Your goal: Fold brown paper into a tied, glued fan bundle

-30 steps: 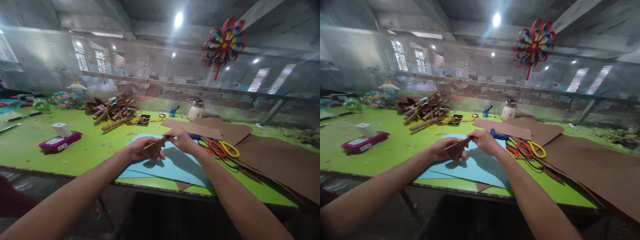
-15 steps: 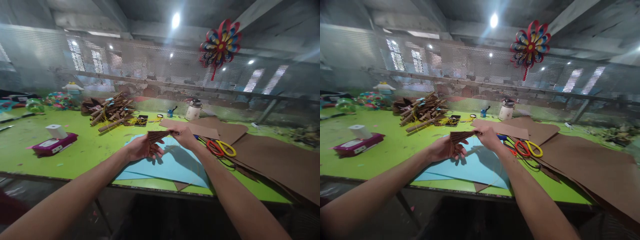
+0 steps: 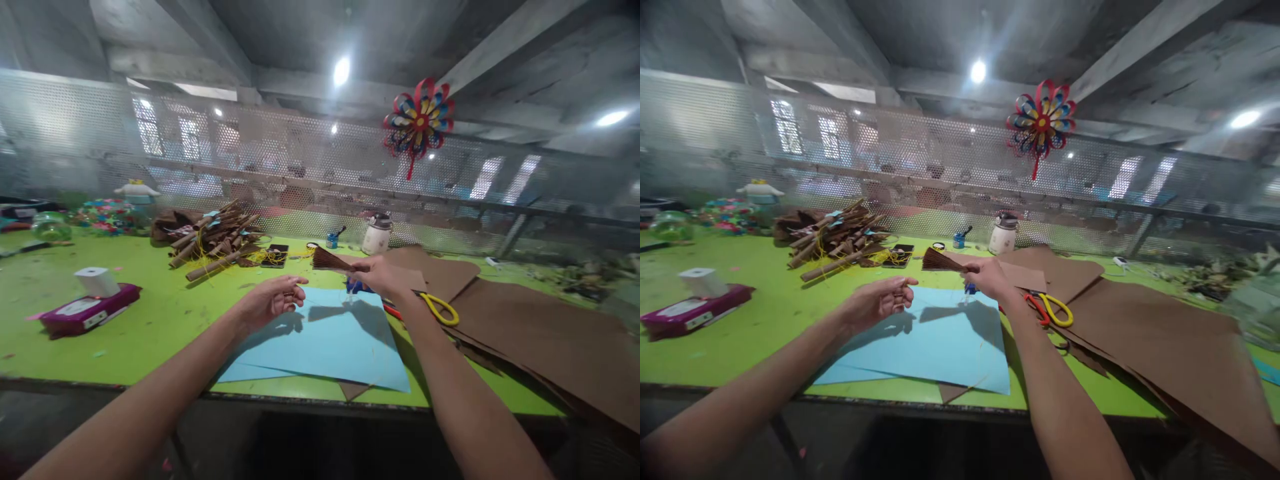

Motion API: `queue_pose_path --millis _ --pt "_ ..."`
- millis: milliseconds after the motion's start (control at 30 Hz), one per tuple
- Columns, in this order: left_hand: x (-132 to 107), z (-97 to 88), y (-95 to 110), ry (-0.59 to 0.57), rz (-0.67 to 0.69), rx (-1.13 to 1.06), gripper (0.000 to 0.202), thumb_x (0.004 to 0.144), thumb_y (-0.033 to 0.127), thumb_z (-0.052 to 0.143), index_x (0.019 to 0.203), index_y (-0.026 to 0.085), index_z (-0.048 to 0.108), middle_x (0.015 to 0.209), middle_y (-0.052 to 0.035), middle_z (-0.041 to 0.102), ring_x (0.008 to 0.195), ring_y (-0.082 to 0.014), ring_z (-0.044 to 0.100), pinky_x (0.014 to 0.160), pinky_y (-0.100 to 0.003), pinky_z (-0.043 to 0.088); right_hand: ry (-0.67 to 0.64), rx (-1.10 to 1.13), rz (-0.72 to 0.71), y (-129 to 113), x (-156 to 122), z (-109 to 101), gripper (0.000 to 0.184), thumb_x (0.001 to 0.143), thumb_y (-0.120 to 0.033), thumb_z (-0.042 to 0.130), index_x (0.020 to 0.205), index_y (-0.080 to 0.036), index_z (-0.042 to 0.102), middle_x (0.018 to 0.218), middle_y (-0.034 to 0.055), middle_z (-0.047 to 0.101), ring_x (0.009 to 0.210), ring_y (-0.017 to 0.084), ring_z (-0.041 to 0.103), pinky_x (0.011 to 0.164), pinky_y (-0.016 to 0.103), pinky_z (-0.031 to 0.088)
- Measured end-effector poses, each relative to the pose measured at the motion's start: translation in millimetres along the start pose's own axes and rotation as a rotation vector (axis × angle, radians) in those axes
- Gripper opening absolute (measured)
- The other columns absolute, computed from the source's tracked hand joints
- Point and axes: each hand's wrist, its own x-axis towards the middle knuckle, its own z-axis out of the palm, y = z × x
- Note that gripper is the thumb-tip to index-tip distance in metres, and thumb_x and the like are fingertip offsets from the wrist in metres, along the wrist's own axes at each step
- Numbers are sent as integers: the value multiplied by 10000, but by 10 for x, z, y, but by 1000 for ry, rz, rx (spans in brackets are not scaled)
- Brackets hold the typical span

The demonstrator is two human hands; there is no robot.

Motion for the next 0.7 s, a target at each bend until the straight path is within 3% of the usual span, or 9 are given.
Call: queue_pose_path --millis 133,267,500,700 --pt "22 -42 -20 60 29 42 233 735 164 673 952 94 624 717 -28 581 639 -95 568 551 -184 440 -99 164 20 106 -11 -175 264 662 -251 646 854 -88 723 653 77 661 454 100 488 444 255 387" --pt "51 -75 -10 154 55 68 131 753 163 647 852 81 622 603 -6 523 536 -65 515 432 -139 351 -220 323 44 269 -12 -280 275 645 -282 695 851 -102 728 671 88 668 510 117 528 463 254 404" --pt "65 -62 47 324 112 96 111 726 117 645 815 87 587 602 -18 535 506 -67 518 390 -122 297 -147 405 88 485 23 -330 358 624 -302 754 948 -153 727 792 104 689 536 115 510 494 286 431" --pt "80 -102 -5 254 99 128 81 775 142 573 835 89 580 602 -34 565 460 -63 487 354 -134 250 -200 396 80 507 27 -357 359 664 -323 737 983 -160 716 829 108 682 539 109 505 457 267 398"
